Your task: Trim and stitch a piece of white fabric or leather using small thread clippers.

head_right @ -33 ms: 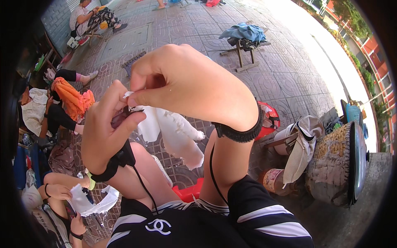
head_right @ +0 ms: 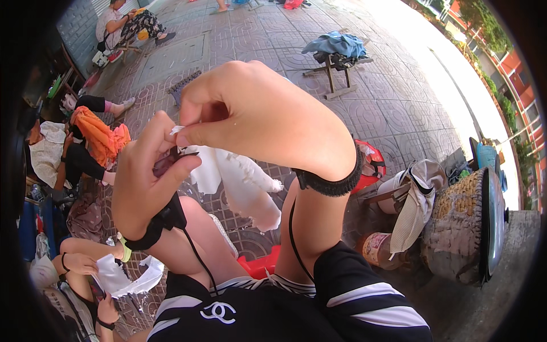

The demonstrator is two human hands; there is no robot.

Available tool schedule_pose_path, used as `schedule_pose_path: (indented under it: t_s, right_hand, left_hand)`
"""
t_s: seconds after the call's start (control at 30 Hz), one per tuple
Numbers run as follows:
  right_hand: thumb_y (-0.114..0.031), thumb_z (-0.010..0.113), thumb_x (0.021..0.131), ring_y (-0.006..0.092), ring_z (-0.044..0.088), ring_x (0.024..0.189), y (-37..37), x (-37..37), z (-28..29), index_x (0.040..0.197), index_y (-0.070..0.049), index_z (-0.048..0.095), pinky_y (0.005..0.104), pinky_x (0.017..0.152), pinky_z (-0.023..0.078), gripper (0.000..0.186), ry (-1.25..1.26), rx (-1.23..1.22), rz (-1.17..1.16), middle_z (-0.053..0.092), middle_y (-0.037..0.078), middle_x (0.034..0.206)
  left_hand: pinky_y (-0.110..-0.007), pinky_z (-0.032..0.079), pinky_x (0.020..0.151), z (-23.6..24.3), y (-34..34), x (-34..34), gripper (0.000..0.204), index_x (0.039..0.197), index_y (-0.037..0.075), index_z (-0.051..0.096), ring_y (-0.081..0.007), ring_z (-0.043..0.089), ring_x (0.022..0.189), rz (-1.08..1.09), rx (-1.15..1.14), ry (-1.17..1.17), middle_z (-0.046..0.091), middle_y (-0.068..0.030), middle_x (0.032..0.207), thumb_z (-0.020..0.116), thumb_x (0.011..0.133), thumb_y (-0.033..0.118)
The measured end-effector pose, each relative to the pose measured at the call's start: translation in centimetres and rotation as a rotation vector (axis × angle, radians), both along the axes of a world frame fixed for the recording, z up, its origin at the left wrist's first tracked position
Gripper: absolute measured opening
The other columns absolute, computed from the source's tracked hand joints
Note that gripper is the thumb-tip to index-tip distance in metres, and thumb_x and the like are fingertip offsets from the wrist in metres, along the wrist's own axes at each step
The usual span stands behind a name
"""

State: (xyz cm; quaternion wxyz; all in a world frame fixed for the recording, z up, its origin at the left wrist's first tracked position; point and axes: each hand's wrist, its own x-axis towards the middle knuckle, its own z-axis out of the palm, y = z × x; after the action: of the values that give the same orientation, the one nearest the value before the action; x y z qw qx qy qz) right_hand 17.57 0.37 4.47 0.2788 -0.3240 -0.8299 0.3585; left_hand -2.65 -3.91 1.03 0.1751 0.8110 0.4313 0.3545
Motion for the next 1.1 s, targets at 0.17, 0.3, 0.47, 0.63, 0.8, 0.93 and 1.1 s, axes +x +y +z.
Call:
schedule_pose_path:
  t_s: [0.17, 0.3, 0.47, 0.63, 0.8, 0.93, 1.1]
  right_hand:
    - [-0.011, 0.072, 0.086, 0.0037, 0.048, 0.062, -0.19, -0.07, 0.19, 0.082, -0.003, 0.066, 0.0216, 0.056, 0.036, 0.011, -0.024, -0.002, 0.001, 0.06, -0.003, 0.069]
    - [-0.011, 0.072, 0.086, 0.004, 0.048, 0.061, -0.17, -0.08, 0.02, 0.082, -0.003, 0.066, 0.0219, 0.055, 0.037, 0.01, -0.008, 0.009, 0.001, 0.06, -0.002, 0.069]
    - [-0.01, 0.072, 0.085, 0.0045, 0.049, 0.061, -0.32, -0.13, 0.12, 0.082, -0.003, 0.067, 0.0222, 0.055, 0.037, 0.01, -0.021, 0.02, 0.0, 0.061, -0.002, 0.069]
    - [-0.01, 0.073, 0.085, 0.0052, 0.049, 0.06, -0.45, -0.1, 0.16, 0.082, -0.003, 0.067, 0.0224, 0.055, 0.037, 0.009, -0.044, 0.026, -0.007, 0.062, -0.001, 0.07]
    - [-0.011, 0.073, 0.085, 0.0058, 0.049, 0.058, -0.45, -0.26, 0.14, 0.082, -0.004, 0.068, 0.023, 0.054, 0.038, 0.01, -0.053, 0.032, -0.01, 0.062, -0.001, 0.069]
    - [-0.011, 0.074, 0.084, 0.0062, 0.05, 0.059, -0.46, -0.38, 0.11, 0.082, -0.004, 0.067, 0.0231, 0.054, 0.038, 0.01, -0.063, 0.044, -0.016, 0.062, -0.001, 0.068]
    - [-0.012, 0.073, 0.084, 0.0066, 0.051, 0.06, -0.42, -0.3, -0.03, 0.084, -0.003, 0.067, 0.0233, 0.055, 0.039, 0.011, -0.055, 0.064, -0.025, 0.063, 0.0, 0.069]
  left_hand:
    - [-0.038, 0.048, 0.055, -0.01, -0.02, -0.33, 0.032, 0.094, 0.005, 0.05, -0.0322, 0.066, 0.064, -0.024, 0.022, 0.008, 0.064, -0.0121, 0.075, 0.072, 0.083, 0.024]
    - [-0.038, 0.046, 0.053, 0.11, -0.04, -0.38, 0.029, 0.092, 0.005, 0.05, -0.0318, 0.062, 0.06, -0.051, 0.034, -0.004, 0.06, -0.011, 0.07, 0.071, 0.084, 0.023]
    - [-0.038, 0.044, 0.052, 0.11, -0.06, -0.41, 0.028, 0.09, 0.005, 0.05, -0.0313, 0.06, 0.058, -0.055, 0.029, 0.009, 0.058, -0.0107, 0.067, 0.071, 0.084, 0.023]
    - [-0.038, 0.042, 0.049, -0.16, 0.32, -0.2, 0.027, 0.088, 0.006, 0.05, -0.0307, 0.059, 0.055, -0.025, 0.044, 0.026, 0.057, -0.0101, 0.063, 0.07, 0.085, 0.023]
    - [-0.037, 0.042, 0.048, -0.04, 0.29, -0.31, 0.027, 0.085, 0.006, 0.05, -0.0296, 0.059, 0.053, -0.022, 0.045, 0.036, 0.058, -0.0095, 0.062, 0.07, 0.085, 0.024]
    - [-0.036, 0.043, 0.048, -0.1, 0.29, -0.32, 0.028, 0.081, 0.006, 0.051, -0.0279, 0.059, 0.052, -0.008, 0.041, 0.044, 0.057, -0.0087, 0.061, 0.071, 0.084, 0.024]
    - [-0.035, 0.042, 0.047, -0.22, 0.36, -0.38, 0.028, 0.078, 0.005, 0.051, -0.0272, 0.059, 0.051, -0.026, 0.077, 0.046, 0.056, -0.0081, 0.06, 0.072, 0.082, 0.023]
